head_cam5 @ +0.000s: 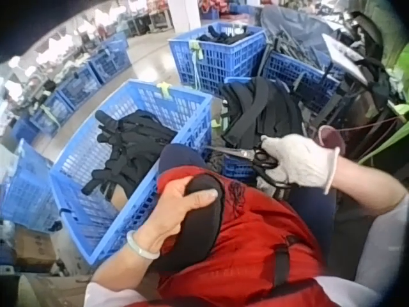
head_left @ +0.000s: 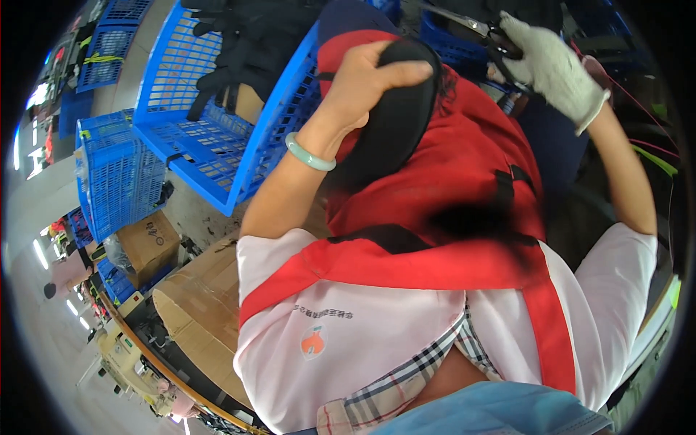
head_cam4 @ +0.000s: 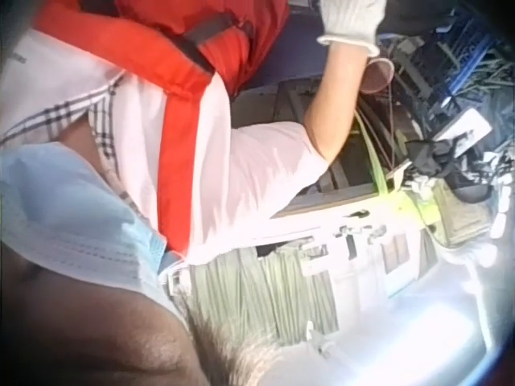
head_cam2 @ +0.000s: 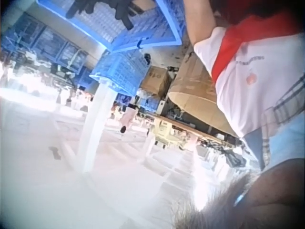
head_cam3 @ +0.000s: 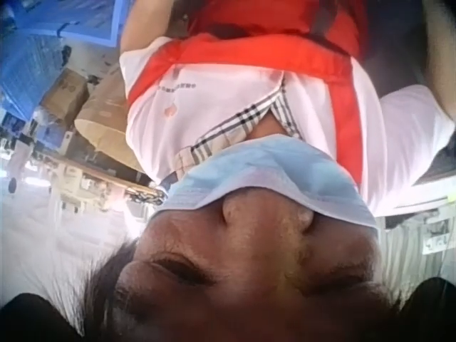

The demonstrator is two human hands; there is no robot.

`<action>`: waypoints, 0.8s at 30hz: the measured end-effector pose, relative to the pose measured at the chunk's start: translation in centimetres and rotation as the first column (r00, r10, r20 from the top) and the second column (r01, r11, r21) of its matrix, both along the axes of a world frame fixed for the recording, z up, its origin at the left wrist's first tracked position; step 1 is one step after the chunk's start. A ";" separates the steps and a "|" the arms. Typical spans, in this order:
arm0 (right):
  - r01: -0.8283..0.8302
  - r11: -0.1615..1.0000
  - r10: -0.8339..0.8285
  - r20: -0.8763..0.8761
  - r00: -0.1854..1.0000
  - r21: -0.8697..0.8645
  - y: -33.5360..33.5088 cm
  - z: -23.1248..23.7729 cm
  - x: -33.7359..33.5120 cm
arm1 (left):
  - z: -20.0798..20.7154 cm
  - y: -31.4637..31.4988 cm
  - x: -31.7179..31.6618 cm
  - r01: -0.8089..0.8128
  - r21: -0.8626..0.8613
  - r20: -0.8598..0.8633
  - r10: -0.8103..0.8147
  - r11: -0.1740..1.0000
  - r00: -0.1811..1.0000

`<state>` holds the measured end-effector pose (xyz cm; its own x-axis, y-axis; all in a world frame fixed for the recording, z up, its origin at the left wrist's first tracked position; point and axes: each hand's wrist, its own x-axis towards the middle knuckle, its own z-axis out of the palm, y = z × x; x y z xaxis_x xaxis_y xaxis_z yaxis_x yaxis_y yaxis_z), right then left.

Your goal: Trimming excess material from curved black foam components using scissors at a factory workbench.

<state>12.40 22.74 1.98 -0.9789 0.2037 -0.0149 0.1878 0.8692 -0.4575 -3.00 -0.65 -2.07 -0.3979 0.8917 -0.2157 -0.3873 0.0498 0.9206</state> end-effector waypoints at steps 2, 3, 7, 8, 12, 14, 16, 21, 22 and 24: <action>0.111 0.978 -0.097 0.087 0.992 -0.177 -2.7 -1.1 0.1 | 0.2 -0.3 -1.6 -0.243 0.094 0.100 0.234 0.965 0.967; 0.051 0.996 -0.059 -0.114 0.992 -0.074 -2.9 -4.4 0.9 | 0.6 0.0 -2.3 -0.332 0.137 0.128 0.315 0.933 0.940; 0.151 0.963 -0.154 0.007 0.988 -0.224 -8.7 -7.8 -0.5 | 1.8 -0.2 -3.1 -0.519 0.181 0.238 0.475 0.835 0.847; 0.157 0.927 -0.172 -0.015 0.985 -0.340 -9.7 -7.8 -0.6 | 1.6 -0.3 -3.4 -0.530 0.190 0.262 0.477 0.827 0.839; 0.147 0.948 -0.155 -0.007 0.988 -0.280 -10.8 -6.4 -1.8 | 1.8 -0.3 -2.6 -0.576 0.146 0.277 0.526 0.804 0.804; 0.144 0.956 -0.152 -0.014 0.988 -0.257 -10.6 -6.3 -2.3 | 1.6 -0.4 -2.4 -0.561 0.170 0.292 0.502 0.810 0.814; 0.119 0.967 -0.139 -0.074 0.988 -0.226 -10.5 -6.9 -2.4 | 1.6 -0.2 -2.2 -0.553 0.180 0.287 0.494 0.814 0.821; 0.128 0.767 -0.199 -0.044 0.979 -0.629 -9.6 -10.0 -2.9 | 1.7 0.3 -1.9 -0.518 0.203 0.258 0.465 0.831 0.847; 0.056 0.700 -0.210 -0.131 0.969 -0.712 -9.7 -9.9 -3.1 | 1.7 0.0 -2.1 -0.519 0.205 0.256 0.466 0.830 0.847; -0.023 0.564 -0.244 -0.193 0.950 -0.825 -10.4 -8.4 -3.2 | 1.4 -0.4 -2.4 -0.516 0.205 0.253 0.465 0.831 0.849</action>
